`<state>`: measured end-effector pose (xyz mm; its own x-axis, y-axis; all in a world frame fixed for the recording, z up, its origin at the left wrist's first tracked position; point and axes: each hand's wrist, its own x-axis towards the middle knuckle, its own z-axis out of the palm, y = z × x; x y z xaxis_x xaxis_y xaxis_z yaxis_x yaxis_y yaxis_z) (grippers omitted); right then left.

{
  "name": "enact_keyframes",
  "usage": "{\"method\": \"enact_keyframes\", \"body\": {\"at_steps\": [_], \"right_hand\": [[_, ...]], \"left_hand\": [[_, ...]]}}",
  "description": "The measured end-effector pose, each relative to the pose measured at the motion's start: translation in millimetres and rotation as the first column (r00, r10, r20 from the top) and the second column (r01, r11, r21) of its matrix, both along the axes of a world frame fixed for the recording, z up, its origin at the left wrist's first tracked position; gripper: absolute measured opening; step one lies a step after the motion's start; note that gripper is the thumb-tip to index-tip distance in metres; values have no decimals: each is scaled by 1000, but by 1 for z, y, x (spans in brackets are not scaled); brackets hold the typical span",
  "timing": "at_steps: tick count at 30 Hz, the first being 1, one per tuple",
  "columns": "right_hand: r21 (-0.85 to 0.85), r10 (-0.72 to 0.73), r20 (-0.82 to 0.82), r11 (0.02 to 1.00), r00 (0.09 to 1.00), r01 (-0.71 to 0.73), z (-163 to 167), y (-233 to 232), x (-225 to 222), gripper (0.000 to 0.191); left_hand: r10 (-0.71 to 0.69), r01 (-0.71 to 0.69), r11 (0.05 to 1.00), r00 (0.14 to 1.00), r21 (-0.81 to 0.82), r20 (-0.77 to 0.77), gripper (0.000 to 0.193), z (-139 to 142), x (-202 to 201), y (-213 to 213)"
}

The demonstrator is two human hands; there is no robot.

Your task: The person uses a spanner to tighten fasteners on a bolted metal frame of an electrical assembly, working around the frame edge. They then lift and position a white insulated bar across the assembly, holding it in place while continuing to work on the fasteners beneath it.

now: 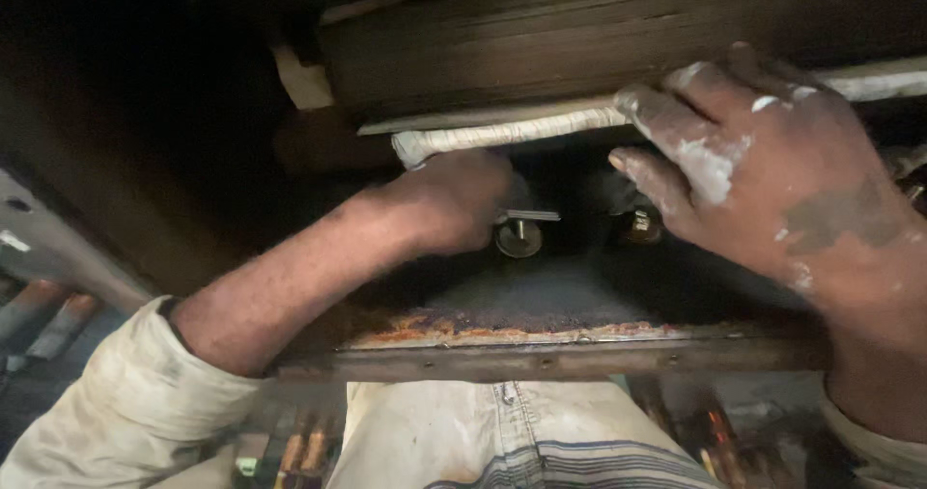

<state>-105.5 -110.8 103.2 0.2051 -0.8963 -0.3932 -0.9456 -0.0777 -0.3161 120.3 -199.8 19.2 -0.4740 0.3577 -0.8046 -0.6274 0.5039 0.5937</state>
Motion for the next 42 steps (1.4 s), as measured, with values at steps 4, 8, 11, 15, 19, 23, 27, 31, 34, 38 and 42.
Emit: {"method": "enact_keyframes", "body": {"at_steps": [4, 8, 11, 15, 19, 23, 27, 31, 34, 38, 42], "right_hand": [[93, -7, 44, 996, 999, 3, -4, -3, 4, 45], [63, 32, 34, 997, 999, -34, -6, 2, 5, 46], [98, 26, 23, 995, 999, -28, -9, 6, 5, 47], [87, 22, 62, 996, 998, -27, -11, 9, 0, 46], [72, 48, 73, 996, 996, -53, -11, 7, -1, 47], [99, 30, 56, 994, 998, -35, -9, 5, 1, 46], [123, 43, 55, 991, 998, -49, -6, 3, 1, 46], [104, 46, 41, 993, 998, -50, -6, 2, 3, 46], [83, 49, 34, 995, 998, -52, -5, 2, 5, 46], [83, 68, 29, 994, 997, -70, -4, -1, 5, 47], [94, 57, 37, 994, 998, -60, -3, -2, 6, 47]], "left_hand": [[160, -205, 975, 915, -86, -370, 24, -2, -2, 4], [-23, 19, 999, 995, -44, -98, 15, 2, -6, 4], [-193, 190, 981, 979, -46, -60, 14, 1, -8, 5], [-108, 79, 985, 974, -151, -197, 17, -4, -3, 10], [-270, 259, 961, 952, -93, -144, 14, -7, 2, 15], [-91, 15, 975, 937, -221, -336, 17, -5, 4, 12], [82, -84, 996, 996, -32, -47, 18, -6, -3, 6], [238, -247, 968, 962, -52, -137, 18, -4, -7, 2], [217, -219, 975, 974, 24, 62, 20, -4, -10, -1], [213, -214, 976, 977, 46, 10, 21, -2, -12, -4], [189, -189, 981, 982, 43, -5, 21, 0, -16, -7]]}}
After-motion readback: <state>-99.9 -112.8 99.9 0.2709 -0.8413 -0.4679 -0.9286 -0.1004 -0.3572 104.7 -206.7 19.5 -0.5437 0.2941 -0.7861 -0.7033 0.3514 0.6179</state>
